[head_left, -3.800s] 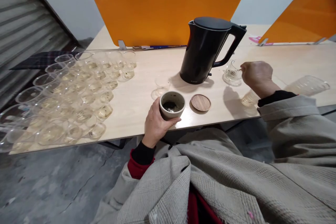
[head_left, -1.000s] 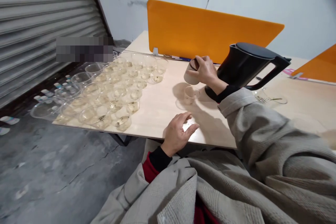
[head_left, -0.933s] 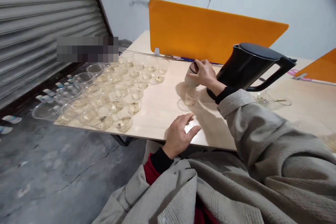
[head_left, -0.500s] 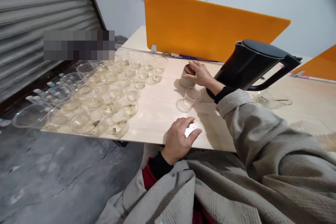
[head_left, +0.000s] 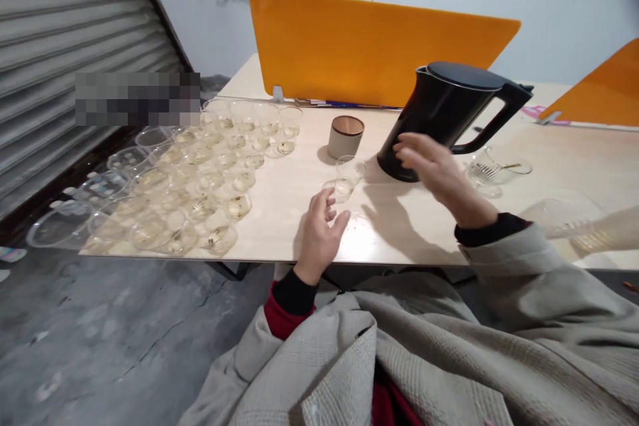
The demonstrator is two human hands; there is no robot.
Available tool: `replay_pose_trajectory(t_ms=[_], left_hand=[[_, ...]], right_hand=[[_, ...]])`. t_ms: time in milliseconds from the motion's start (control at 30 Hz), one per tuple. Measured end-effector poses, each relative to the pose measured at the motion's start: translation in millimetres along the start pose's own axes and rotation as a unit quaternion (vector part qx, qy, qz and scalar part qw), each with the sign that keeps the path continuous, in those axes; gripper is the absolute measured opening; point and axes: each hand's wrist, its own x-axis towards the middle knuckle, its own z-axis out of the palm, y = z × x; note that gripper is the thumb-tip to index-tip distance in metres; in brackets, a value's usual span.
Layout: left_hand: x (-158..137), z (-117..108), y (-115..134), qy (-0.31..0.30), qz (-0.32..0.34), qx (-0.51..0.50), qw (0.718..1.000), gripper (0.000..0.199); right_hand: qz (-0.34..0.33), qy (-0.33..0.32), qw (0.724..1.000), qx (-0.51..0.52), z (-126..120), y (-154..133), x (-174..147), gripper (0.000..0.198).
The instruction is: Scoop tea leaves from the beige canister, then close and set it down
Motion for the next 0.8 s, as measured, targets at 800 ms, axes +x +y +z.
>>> replay_pose_trajectory(t_ms=[800], left_hand=[[5, 17, -7, -0.02, -0.049, 0.043, 0.998, 0.067]], right_hand=[[-0.01, -0.156, 0.983, 0.096, 63, 6, -50, 0.04]])
